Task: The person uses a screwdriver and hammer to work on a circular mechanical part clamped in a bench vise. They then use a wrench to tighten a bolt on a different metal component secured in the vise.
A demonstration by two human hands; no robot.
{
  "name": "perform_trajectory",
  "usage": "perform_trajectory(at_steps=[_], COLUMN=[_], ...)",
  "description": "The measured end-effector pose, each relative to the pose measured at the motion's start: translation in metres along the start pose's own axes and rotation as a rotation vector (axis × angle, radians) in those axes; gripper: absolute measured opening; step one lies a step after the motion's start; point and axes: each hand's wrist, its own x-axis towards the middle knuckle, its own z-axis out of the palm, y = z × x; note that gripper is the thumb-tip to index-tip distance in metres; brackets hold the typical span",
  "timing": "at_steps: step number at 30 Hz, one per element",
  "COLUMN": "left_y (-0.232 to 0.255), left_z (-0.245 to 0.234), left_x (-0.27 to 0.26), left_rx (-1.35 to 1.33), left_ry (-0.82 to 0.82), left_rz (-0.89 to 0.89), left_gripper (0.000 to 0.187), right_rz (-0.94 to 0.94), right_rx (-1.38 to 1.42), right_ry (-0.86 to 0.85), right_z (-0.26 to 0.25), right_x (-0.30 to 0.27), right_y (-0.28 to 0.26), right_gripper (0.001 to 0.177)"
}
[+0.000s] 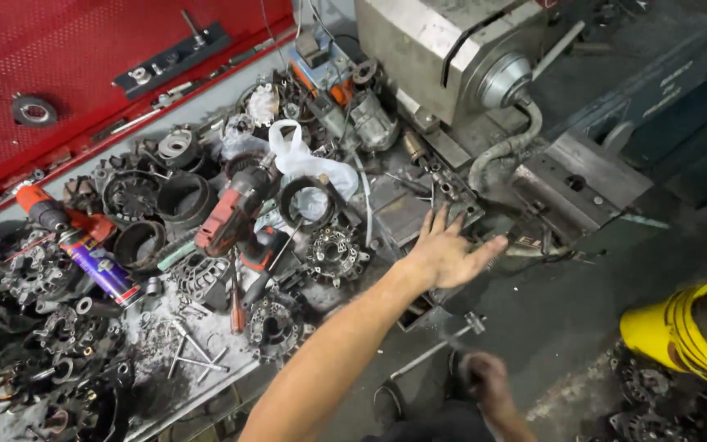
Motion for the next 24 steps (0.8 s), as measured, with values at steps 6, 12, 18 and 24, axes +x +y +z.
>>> perform_trajectory(at_steps=[6, 12, 18, 24], left_y=[0.012, -0.004, -0.011, -0.01], left_z=[0.017, 0.051, 0.06, 0.069], left_x=[-0.025, -0.031, -0.039, -0.039], left_rx=[-0.062, -0.157, -0.369, -0.456], left_ry=[0.099, 0.325, 0.397, 0.446], left_rz=[-0.078, -0.03, -0.084, -0.091], left_gripper=[0.097, 0.078, 0.066, 0.058], right_rz=[0.052, -0.162, -0.142, 0.606], right_rx=[0.342, 0.17, -0.322, 0.374], right_ry=[0.272, 0.132, -0.342, -0.311], right_z=[0.043, 0.087, -0.189, -0.131], right_x=[0.023, -0.029, 0.033, 0.078], right_y=[-0.087, -0.164, 0.023, -0.052], right_gripper=[0.034, 0.031, 0.025, 0.045])
